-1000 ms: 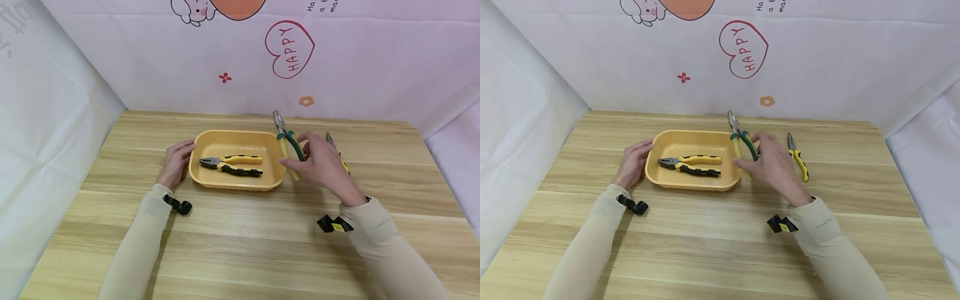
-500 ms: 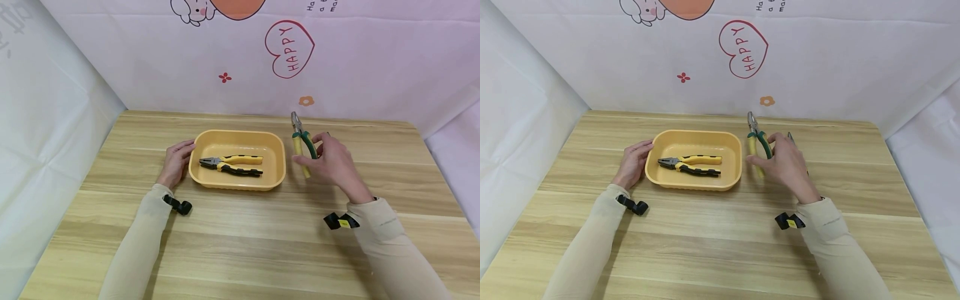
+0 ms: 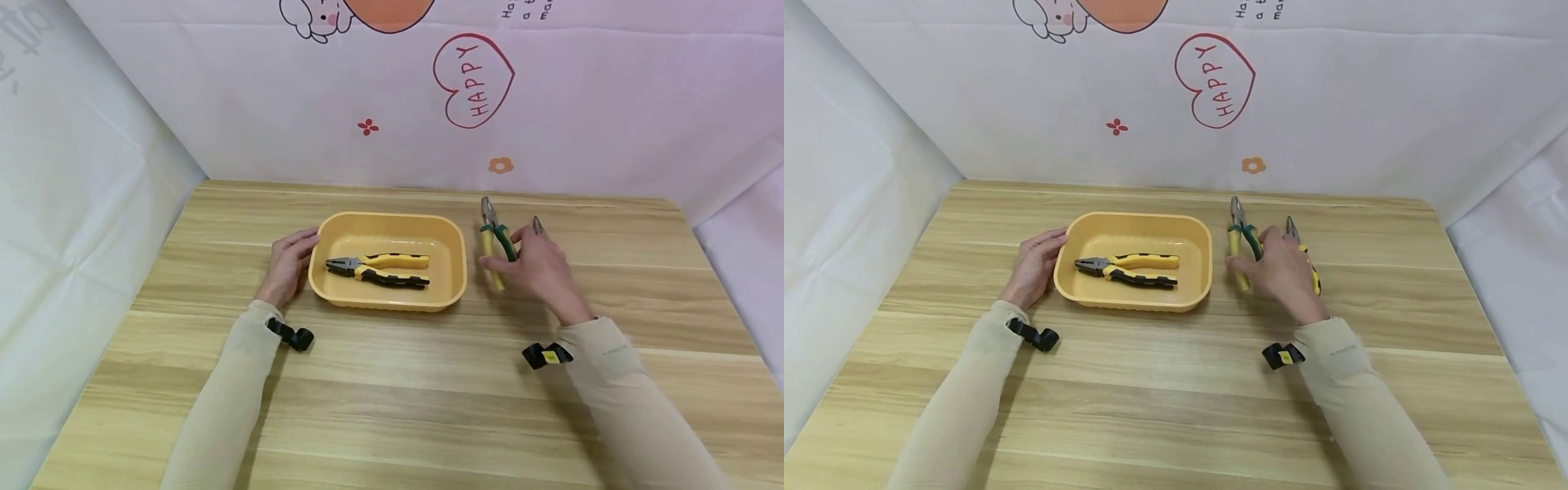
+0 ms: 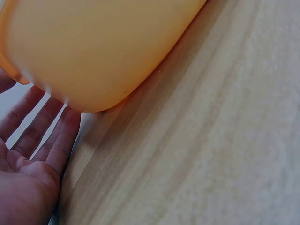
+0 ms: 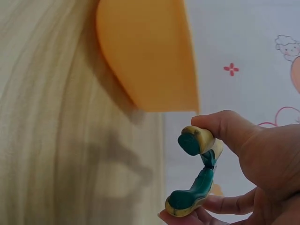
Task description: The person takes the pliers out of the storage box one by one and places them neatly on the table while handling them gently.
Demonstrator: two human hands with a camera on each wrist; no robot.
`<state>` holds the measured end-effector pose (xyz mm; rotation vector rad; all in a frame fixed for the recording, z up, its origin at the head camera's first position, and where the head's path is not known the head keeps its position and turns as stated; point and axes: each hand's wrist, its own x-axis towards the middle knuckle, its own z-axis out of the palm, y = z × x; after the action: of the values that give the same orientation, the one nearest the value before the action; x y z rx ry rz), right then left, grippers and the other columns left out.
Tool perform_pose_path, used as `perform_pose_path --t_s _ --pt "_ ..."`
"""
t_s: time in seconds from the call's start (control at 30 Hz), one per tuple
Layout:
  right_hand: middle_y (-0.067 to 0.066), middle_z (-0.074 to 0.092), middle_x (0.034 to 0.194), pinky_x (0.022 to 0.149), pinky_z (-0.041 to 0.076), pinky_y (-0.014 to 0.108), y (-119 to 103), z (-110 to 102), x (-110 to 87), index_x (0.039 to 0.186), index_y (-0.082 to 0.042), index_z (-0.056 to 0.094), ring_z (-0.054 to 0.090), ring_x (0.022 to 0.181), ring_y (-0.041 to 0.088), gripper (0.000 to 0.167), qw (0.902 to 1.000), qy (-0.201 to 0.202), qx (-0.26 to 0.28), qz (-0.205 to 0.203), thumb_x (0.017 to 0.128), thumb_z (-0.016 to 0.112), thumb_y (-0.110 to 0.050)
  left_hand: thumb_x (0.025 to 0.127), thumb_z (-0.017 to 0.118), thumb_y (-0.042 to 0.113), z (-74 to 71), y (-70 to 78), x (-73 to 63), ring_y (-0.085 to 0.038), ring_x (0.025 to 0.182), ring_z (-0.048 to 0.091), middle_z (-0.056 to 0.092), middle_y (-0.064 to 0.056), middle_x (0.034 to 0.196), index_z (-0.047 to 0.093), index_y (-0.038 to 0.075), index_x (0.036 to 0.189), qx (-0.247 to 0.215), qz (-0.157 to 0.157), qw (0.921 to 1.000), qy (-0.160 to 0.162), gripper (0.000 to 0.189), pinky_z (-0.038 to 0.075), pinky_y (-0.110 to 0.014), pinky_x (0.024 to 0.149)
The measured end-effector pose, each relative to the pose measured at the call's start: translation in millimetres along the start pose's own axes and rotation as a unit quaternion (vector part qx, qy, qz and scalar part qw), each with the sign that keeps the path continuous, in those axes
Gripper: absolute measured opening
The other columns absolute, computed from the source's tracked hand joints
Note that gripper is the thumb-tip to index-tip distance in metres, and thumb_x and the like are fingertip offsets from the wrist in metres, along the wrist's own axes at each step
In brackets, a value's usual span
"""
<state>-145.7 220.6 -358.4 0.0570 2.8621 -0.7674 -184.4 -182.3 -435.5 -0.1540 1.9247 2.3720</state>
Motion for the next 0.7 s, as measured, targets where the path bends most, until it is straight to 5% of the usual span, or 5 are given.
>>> perform_pose_path --t_s 0.37,0.7 --pt "0.02 0.054 0.096 0.064 0.044 0.038 2 18 14.5 0.123 0.006 0.049 0.052 0.084 0.033 0.074 0.9989 -0.013 -0.035 0.026 0.089 0.071 -0.056 0.102 0.057 0.007 -0.1 -0.3 -0.4 -0.011 0.101 0.067 0.065 -0.005 0.122 0.053 -0.014 0.138 0.004 0.0 1.0 -0.001 0.042 0.056 -0.025 0.091" --pt "0.011 0.047 0.076 0.048 0.038 0.029 1 25 22.7 0.094 -0.001 0.048 0.047 0.06 0.022 0.056 0.9984 -0.019 -0.036 0.038 0.09 0.071 -0.052 0.101 0.058 0.006 0.1 -0.3 -0.1 -0.011 0.1 0.068 0.068 -0.001 0.116 0.053 -0.014 0.137 -0.005 0.004 1.0 0.001 0.042 0.057 -0.025 0.09"
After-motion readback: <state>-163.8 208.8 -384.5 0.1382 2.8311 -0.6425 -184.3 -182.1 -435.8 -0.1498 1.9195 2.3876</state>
